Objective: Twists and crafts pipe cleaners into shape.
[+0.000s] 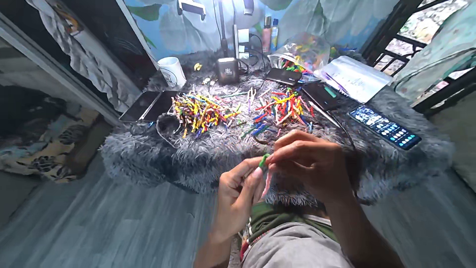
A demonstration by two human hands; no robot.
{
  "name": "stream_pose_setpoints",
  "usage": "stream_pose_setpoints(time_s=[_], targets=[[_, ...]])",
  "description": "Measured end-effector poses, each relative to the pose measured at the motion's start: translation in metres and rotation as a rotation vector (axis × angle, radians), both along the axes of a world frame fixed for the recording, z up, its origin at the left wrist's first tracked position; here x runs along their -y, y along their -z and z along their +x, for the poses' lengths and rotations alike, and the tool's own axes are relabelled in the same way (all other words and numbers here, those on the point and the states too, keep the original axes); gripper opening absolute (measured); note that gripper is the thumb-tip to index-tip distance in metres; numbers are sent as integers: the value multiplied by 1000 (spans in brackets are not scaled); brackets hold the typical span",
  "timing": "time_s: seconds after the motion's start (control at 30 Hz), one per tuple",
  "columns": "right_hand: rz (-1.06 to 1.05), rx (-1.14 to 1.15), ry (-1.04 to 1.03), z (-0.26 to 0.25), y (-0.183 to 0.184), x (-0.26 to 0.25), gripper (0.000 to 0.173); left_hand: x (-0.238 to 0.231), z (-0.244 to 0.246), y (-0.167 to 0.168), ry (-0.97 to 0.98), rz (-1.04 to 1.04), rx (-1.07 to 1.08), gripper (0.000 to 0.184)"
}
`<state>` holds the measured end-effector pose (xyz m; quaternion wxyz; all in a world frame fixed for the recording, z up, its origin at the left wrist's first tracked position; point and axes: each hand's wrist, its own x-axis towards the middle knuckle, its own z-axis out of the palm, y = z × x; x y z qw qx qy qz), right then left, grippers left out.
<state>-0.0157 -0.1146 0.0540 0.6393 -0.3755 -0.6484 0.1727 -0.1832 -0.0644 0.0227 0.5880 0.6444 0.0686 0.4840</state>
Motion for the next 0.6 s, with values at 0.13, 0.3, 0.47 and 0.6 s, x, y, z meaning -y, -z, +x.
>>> stream_pose_setpoints(time_s=[0.13, 0.3, 0.47, 0.6], targets=[[50, 4, -66, -1, 10, 4, 6, 12, -4, 1, 35, 86, -26, 24], [205, 124, 7, -4, 20, 21, 8, 22, -3, 7, 34, 146, -45, 26], [278, 202, -13, 1, 22, 41, 9, 28, 2, 13, 388, -8, 81, 27], [307, 202, 7, 3, 23, 49, 9, 29, 12, 18, 662, -202, 162, 28]])
